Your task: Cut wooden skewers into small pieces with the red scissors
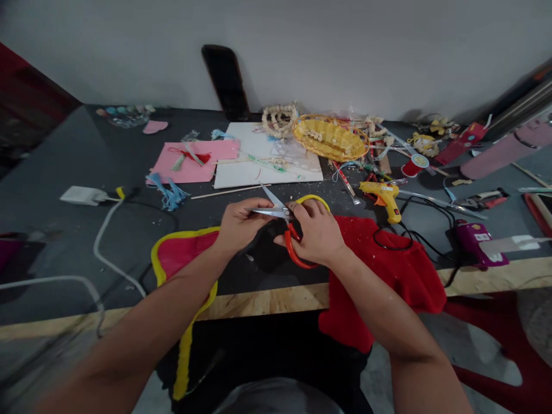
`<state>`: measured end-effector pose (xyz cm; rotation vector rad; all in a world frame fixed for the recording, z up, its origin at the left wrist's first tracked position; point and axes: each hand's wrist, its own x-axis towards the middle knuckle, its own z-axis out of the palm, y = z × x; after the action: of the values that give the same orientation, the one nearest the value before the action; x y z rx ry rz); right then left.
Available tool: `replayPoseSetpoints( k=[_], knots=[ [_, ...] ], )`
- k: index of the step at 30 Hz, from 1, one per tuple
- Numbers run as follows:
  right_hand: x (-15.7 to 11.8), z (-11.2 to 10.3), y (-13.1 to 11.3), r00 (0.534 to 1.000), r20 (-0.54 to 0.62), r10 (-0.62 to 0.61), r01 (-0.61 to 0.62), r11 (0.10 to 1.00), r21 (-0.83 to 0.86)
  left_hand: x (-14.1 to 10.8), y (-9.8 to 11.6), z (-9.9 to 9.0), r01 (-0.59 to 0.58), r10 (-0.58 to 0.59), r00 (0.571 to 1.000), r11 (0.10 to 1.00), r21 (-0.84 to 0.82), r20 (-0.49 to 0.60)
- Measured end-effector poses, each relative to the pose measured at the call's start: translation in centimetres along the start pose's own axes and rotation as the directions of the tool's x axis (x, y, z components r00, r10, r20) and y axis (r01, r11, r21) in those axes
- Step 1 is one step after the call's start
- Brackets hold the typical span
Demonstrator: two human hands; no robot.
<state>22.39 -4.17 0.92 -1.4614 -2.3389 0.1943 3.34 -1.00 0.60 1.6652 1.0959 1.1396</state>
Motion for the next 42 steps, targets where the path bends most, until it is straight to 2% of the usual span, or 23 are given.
replayPoseSetpoints(
  k=[7, 15, 23, 30, 34, 42],
  knots=[
    [-0.01, 0.18, -0.02, 1.000, -0.006, -0.001, 0.001, 1.000, 0.012, 0.04, 0.36, -0.16, 0.049, -0.046, 0.998, 0.997, -0.057, 0.050],
    [-0.02, 0.25, 0.16, 1.000, -0.011, -0.019, 0.020, 0.998, 0.058, 0.02, 0.07, -0.07, 0.073, -0.070, 0.997, 0.994, -0.081, 0.042],
    [-0.26, -0.13, -0.17, 0.998, 0.052, 0.043, -0.045, 0.998, 0.036, -0.12, -0.14, 0.23, 0.067, -0.058, 0.996, 0.986, -0.151, 0.061],
    [-0.08, -0.28, -0.26, 0.999, 0.012, 0.051, -0.052, 0.998, 0.028, -0.02, -0.08, 0.18, 0.077, -0.078, 0.997, 0.993, -0.086, -0.004],
    [0.01, -0.24, -0.15, 1.000, -0.008, 0.027, -0.028, 0.999, -0.017, 0.02, 0.27, 0.03, 0.067, -0.065, 0.997, 0.995, -0.068, 0.040],
    [0.06, 0.11, 0.26, 1.000, 0.020, -0.013, 0.012, 0.999, 0.053, 0.22, 0.39, -0.18, 0.060, -0.053, 0.994, 0.996, -0.072, 0.096]
  ],
)
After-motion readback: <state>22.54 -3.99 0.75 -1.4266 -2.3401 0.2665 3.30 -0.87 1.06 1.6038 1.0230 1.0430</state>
